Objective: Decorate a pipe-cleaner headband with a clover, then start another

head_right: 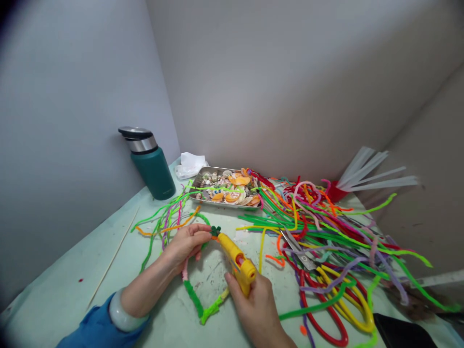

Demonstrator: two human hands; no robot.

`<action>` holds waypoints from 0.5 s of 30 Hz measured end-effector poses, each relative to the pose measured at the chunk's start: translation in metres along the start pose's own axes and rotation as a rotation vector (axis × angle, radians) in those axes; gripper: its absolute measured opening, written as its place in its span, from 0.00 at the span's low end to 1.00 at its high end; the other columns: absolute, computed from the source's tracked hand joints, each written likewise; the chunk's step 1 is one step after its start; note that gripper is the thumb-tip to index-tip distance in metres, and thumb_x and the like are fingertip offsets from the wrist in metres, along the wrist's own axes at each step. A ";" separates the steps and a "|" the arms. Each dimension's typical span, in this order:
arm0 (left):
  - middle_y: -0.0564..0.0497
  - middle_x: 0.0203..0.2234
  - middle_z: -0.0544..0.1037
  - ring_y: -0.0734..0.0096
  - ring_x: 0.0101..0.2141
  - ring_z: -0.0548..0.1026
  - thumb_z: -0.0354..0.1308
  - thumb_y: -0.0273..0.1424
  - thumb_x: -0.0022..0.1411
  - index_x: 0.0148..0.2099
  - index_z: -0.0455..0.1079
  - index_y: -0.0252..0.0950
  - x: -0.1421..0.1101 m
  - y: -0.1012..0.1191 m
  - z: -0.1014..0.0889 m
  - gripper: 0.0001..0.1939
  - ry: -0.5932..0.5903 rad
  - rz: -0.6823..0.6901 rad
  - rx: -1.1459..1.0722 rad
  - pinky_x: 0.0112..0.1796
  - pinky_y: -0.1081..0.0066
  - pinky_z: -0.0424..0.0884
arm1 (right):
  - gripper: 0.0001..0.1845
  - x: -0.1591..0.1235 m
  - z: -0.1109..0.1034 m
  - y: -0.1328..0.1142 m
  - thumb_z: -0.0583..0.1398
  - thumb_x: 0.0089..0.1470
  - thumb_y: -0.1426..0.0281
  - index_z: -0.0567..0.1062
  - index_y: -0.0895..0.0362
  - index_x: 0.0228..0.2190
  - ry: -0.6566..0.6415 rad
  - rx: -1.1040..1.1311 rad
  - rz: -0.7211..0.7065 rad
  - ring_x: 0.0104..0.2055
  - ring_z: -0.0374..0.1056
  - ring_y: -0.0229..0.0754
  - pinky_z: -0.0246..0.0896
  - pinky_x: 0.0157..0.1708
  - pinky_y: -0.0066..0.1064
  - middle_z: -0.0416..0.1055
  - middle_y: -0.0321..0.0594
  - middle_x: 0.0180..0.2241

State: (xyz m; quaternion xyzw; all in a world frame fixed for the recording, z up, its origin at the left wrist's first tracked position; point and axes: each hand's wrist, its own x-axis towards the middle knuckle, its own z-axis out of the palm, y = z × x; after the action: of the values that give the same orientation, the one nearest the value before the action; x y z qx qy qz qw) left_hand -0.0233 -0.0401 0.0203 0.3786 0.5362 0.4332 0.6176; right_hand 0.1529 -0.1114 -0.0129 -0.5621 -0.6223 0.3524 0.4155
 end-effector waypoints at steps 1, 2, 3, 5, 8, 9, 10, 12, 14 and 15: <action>0.63 0.11 0.59 0.86 0.10 0.51 0.61 0.28 0.47 0.38 0.65 0.31 0.000 -0.001 0.000 0.14 -0.003 0.005 0.007 0.11 0.79 0.59 | 0.20 0.000 0.000 -0.001 0.58 0.50 0.62 0.75 0.63 0.41 0.000 -0.004 -0.008 0.36 0.72 0.48 0.68 0.34 0.30 0.77 0.46 0.32; 0.62 0.13 0.62 0.86 0.10 0.52 0.61 0.29 0.47 0.38 0.65 0.31 0.001 -0.001 0.000 0.14 -0.008 0.012 0.014 0.11 0.79 0.59 | 0.20 0.000 0.000 -0.001 0.58 0.50 0.62 0.75 0.63 0.41 -0.005 -0.011 -0.014 0.36 0.72 0.48 0.68 0.34 0.30 0.77 0.46 0.32; 0.60 0.15 0.65 0.86 0.10 0.53 0.61 0.29 0.47 0.38 0.65 0.31 0.001 -0.002 -0.001 0.14 -0.010 0.019 0.021 0.11 0.79 0.58 | 0.20 0.000 0.000 -0.002 0.58 0.51 0.62 0.75 0.63 0.41 -0.010 -0.020 -0.016 0.36 0.72 0.48 0.68 0.34 0.31 0.76 0.46 0.33; 0.58 0.18 0.69 0.87 0.10 0.55 0.61 0.29 0.47 0.37 0.65 0.31 0.002 -0.003 0.000 0.14 -0.010 0.025 0.027 0.11 0.79 0.56 | 0.19 0.001 0.000 -0.002 0.57 0.51 0.62 0.75 0.62 0.40 -0.020 -0.039 -0.017 0.36 0.72 0.47 0.68 0.35 0.31 0.76 0.46 0.34; 0.59 0.17 0.68 0.87 0.09 0.54 0.62 0.28 0.45 0.36 0.65 0.31 0.002 0.000 0.004 0.14 -0.003 0.010 -0.004 0.10 0.79 0.57 | 0.18 0.002 0.000 -0.001 0.57 0.51 0.62 0.75 0.61 0.39 -0.023 -0.061 -0.012 0.35 0.72 0.47 0.67 0.34 0.31 0.76 0.46 0.33; 0.60 0.15 0.66 0.87 0.09 0.53 0.62 0.27 0.45 0.35 0.65 0.31 0.002 0.003 0.006 0.14 -0.006 0.000 -0.020 0.11 0.79 0.58 | 0.19 0.002 0.000 0.000 0.57 0.51 0.61 0.75 0.62 0.39 -0.019 -0.065 -0.007 0.35 0.72 0.47 0.67 0.34 0.31 0.76 0.46 0.33; 0.61 0.14 0.65 0.87 0.09 0.51 0.62 0.26 0.45 0.35 0.65 0.31 0.002 0.006 0.009 0.13 -0.012 -0.011 -0.035 0.11 0.79 0.58 | 0.19 0.002 0.000 0.000 0.57 0.51 0.61 0.75 0.62 0.39 -0.010 -0.070 -0.001 0.35 0.72 0.47 0.67 0.33 0.31 0.76 0.47 0.32; 0.62 0.13 0.63 0.87 0.08 0.49 0.61 0.26 0.46 0.35 0.65 0.31 0.001 0.011 0.016 0.12 -0.027 -0.024 -0.057 0.11 0.78 0.58 | 0.21 0.002 -0.001 0.000 0.56 0.51 0.59 0.75 0.64 0.38 0.020 -0.079 0.014 0.32 0.72 0.47 0.67 0.31 0.31 0.76 0.47 0.31; 0.62 0.12 0.62 0.87 0.08 0.49 0.60 0.27 0.49 0.35 0.65 0.31 0.003 0.014 0.021 0.10 -0.035 -0.028 -0.067 0.11 0.78 0.58 | 0.22 0.003 -0.002 0.000 0.56 0.51 0.58 0.75 0.64 0.37 0.043 -0.081 0.030 0.29 0.71 0.46 0.66 0.29 0.31 0.75 0.47 0.28; 0.62 0.11 0.61 0.87 0.08 0.48 0.60 0.28 0.50 0.35 0.66 0.31 0.004 0.014 0.022 0.09 -0.034 -0.029 -0.071 0.11 0.78 0.58 | 0.22 0.003 -0.002 0.000 0.56 0.50 0.58 0.76 0.64 0.36 0.048 -0.079 0.038 0.28 0.71 0.46 0.66 0.28 0.31 0.75 0.46 0.26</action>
State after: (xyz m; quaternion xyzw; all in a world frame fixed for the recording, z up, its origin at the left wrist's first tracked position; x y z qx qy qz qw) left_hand -0.0033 -0.0319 0.0346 0.3558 0.5152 0.4365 0.6460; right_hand 0.1551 -0.1084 -0.0118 -0.5980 -0.6150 0.3217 0.4009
